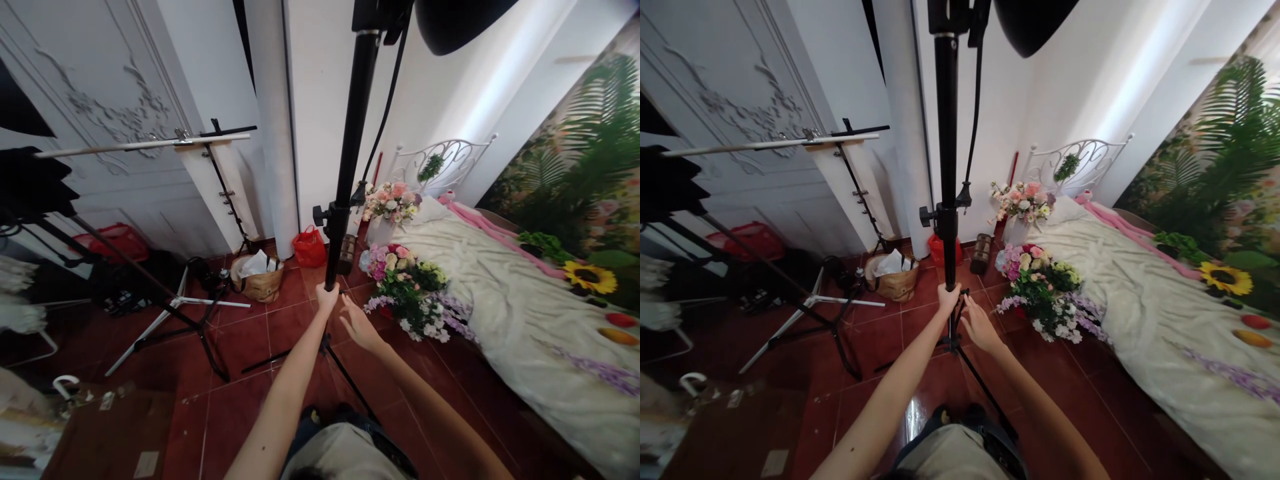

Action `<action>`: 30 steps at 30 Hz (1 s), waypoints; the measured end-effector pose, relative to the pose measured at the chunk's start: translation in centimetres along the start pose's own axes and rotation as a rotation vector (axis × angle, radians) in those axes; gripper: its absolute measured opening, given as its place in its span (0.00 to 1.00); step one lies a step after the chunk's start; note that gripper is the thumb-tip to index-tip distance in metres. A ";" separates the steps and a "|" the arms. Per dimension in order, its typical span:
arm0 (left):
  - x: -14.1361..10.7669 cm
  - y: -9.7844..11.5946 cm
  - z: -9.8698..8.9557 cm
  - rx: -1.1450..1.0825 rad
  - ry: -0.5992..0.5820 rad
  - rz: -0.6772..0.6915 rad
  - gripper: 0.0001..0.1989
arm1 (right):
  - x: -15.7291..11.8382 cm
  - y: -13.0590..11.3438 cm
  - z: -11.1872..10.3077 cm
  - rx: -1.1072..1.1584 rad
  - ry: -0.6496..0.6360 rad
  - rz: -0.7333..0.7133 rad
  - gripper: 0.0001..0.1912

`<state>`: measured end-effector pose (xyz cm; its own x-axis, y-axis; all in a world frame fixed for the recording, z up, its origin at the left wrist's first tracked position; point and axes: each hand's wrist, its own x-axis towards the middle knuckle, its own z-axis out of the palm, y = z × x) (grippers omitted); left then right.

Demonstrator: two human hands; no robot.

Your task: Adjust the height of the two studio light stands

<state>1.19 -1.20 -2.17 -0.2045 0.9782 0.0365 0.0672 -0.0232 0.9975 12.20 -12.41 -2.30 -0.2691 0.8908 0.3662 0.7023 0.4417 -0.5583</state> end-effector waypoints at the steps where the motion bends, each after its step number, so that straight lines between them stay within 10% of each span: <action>1: 0.0 0.0 0.0 -0.002 -0.001 0.000 0.13 | 0.4 0.1 0.3 -0.007 -0.003 0.000 0.24; 11: 0.0 0.0 0.1 -0.052 -0.034 -0.034 0.09 | 4.5 2.4 1.6 0.096 0.053 0.066 0.22; 30: 0.0 0.1 -0.7 -0.060 -0.126 -0.035 0.12 | 9.4 4.0 3.5 0.137 0.162 0.634 0.17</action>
<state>0.53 -1.32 -1.99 -0.0812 0.9967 -0.0025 0.0026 0.0027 1.0000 10.17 -1.92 -3.73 0.2784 0.9597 0.0374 0.5992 -0.1431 -0.7877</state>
